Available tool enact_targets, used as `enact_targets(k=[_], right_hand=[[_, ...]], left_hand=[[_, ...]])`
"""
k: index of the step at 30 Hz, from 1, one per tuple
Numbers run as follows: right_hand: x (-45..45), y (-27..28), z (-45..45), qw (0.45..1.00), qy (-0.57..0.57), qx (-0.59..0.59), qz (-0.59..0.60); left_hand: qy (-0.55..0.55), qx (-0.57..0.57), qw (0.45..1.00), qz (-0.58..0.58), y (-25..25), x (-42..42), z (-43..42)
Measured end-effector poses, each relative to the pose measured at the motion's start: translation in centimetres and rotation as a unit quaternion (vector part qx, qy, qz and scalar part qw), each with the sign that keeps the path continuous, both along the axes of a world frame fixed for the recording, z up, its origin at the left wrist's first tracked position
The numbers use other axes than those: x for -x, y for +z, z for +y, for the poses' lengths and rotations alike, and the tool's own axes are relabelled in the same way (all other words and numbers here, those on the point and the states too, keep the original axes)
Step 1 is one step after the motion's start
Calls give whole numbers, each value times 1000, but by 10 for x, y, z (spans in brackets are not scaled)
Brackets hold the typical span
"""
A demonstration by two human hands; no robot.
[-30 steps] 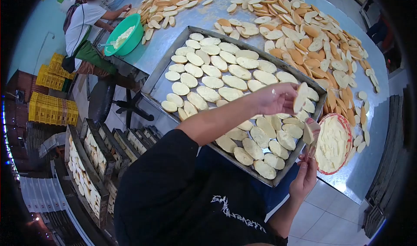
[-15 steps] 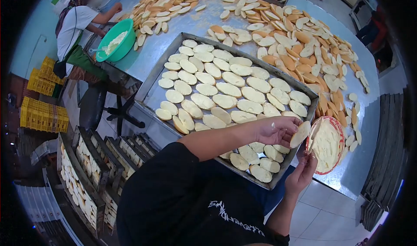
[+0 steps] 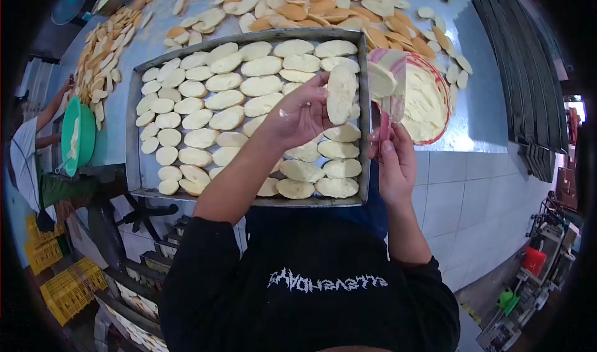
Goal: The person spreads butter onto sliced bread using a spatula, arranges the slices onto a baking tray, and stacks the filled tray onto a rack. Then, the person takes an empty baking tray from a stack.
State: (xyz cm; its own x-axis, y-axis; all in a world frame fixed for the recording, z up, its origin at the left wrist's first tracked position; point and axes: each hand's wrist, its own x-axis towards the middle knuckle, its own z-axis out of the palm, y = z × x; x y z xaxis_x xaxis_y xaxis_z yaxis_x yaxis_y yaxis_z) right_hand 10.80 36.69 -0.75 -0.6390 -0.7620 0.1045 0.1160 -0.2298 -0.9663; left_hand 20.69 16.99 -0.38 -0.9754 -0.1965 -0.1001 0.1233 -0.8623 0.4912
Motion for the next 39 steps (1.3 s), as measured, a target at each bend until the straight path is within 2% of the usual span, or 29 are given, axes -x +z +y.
enact_targets(k=[2,5,6,9,13,18,24,31,34,37,39], right_hand=[[-5,-2,-1,996,-25,-25,78],[2,1,-7,922,-56,-59,378],[0,-1,-10,929,-79,-29,361],[5,10,-11,874,-73,-77,474],[19,16,3,830,-54,-144,536],[52,17,24,804,-102,-202,549],[112,29,50,798,-208,-315,471],[129,31,60,669,-172,-488,534],[121,27,65,668,-127,-521,516],[107,26,73,718,-133,-510,455],[99,32,78,774,-115,-493,382]], left_hand=[[-1,-4,1000,0,0,-3,2],[-8,-11,1000,7,4,-6,7],[-5,-12,1000,5,6,-6,9],[9,-9,1000,-3,10,-9,11],[43,16,999,21,15,-12,4],[32,-34,993,111,7,-15,-11],[13,-23,993,111,0,-13,-9],[34,-38,994,93,-3,-13,-6],[26,-19,995,94,-2,-16,-8],[15,-22,994,102,-5,-17,-8],[17,-13,996,85,-5,-17,-7]])
